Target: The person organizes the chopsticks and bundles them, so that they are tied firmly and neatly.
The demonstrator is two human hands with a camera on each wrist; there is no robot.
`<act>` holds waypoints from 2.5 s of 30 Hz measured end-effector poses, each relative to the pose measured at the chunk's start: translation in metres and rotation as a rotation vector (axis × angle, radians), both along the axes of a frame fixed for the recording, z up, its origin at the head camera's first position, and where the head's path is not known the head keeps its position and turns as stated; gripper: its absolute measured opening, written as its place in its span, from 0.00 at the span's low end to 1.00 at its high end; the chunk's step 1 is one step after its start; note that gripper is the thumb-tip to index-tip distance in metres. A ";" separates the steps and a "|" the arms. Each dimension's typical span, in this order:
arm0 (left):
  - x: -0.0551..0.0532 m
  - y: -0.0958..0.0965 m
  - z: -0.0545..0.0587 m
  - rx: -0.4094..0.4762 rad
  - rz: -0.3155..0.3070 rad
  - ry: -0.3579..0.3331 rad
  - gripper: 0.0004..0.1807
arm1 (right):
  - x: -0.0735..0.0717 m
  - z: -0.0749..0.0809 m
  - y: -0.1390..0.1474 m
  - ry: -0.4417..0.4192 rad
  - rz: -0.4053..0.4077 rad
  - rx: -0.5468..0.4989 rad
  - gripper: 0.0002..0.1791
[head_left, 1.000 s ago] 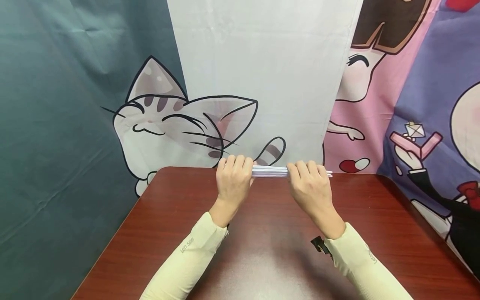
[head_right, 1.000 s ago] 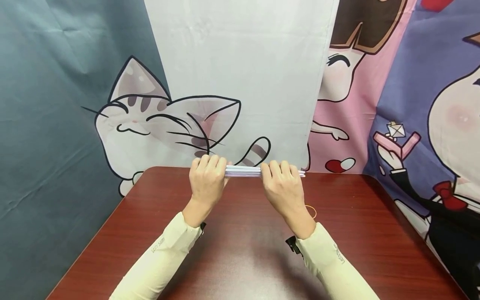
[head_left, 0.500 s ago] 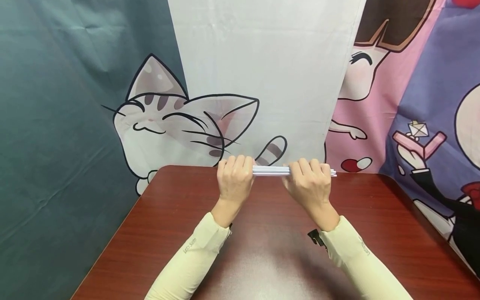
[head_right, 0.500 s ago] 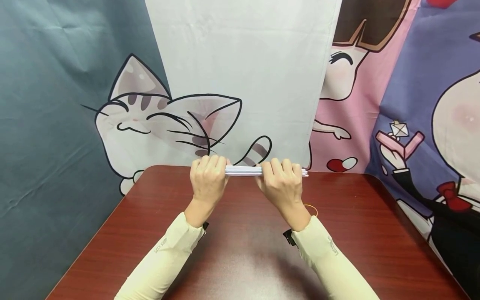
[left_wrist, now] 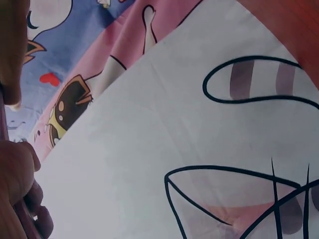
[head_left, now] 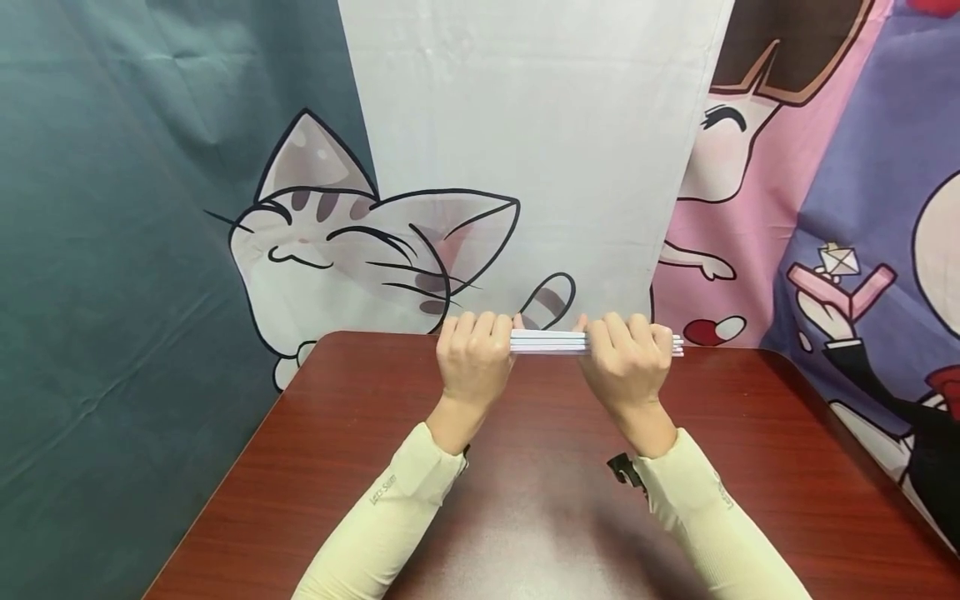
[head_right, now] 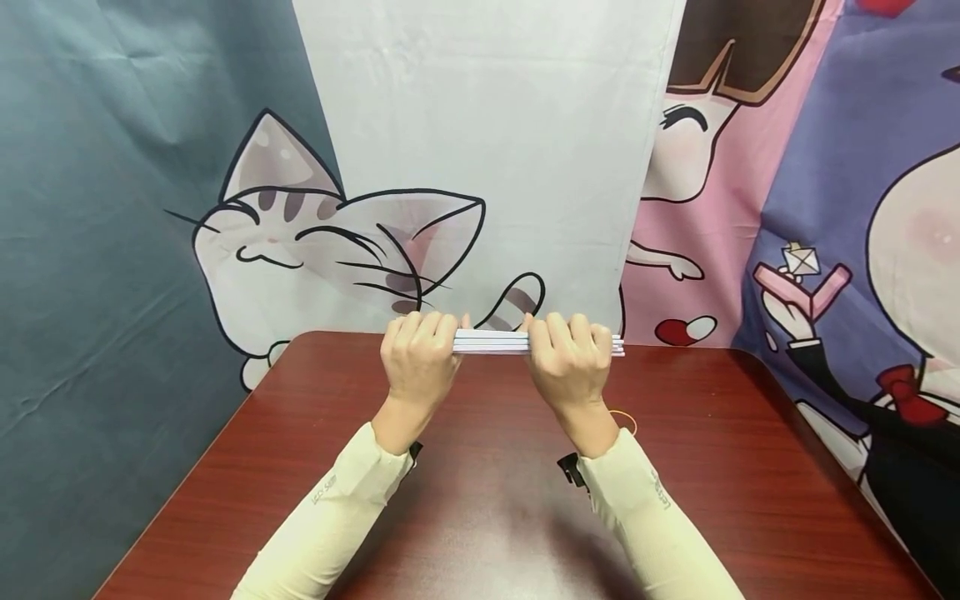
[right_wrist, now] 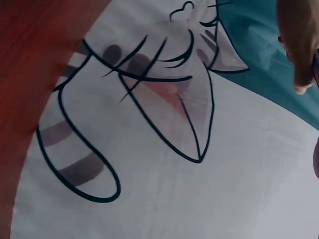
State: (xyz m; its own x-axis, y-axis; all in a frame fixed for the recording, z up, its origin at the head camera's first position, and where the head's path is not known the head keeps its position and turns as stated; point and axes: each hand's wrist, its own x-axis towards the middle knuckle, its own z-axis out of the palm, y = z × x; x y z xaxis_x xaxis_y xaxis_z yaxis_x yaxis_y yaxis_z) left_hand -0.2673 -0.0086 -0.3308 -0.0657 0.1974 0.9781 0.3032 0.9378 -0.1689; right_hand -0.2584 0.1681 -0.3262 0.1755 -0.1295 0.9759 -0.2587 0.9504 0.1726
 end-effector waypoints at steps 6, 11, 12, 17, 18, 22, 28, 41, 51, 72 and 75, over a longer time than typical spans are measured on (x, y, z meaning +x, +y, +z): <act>-0.003 0.001 0.000 0.035 -0.033 0.074 0.18 | 0.006 0.005 0.000 0.093 0.073 0.022 0.21; -0.003 0.003 0.001 0.036 -0.031 0.064 0.17 | 0.003 0.003 0.004 0.075 0.055 0.039 0.19; -0.002 0.004 0.002 0.034 -0.023 0.060 0.16 | 0.002 0.002 0.005 0.061 0.048 0.037 0.19; 0.000 0.006 0.003 0.001 0.018 0.027 0.17 | -0.007 -0.003 0.009 0.001 0.015 0.021 0.18; 0.001 0.007 0.003 -0.009 0.025 0.018 0.17 | -0.008 -0.004 0.010 -0.008 0.008 0.017 0.18; 0.002 0.007 0.002 -0.034 0.036 -0.008 0.18 | -0.013 -0.006 0.013 -0.026 -0.002 0.013 0.17; 0.003 0.011 0.004 -0.056 0.013 -0.043 0.12 | -0.014 -0.003 0.016 -0.050 0.004 0.001 0.17; -0.001 0.017 0.001 -0.086 0.107 -0.034 0.05 | -0.013 0.007 0.014 -0.050 -0.022 -0.022 0.17; -0.008 0.011 0.008 -0.118 0.097 0.014 0.12 | -0.011 0.007 0.016 -0.005 0.020 0.017 0.20; -0.011 0.007 0.014 -0.101 0.120 0.000 0.12 | -0.012 0.003 0.010 -0.093 -0.037 0.029 0.10; -0.012 0.006 0.013 -0.113 0.114 -0.004 0.12 | -0.012 0.002 0.013 -0.096 -0.026 0.035 0.09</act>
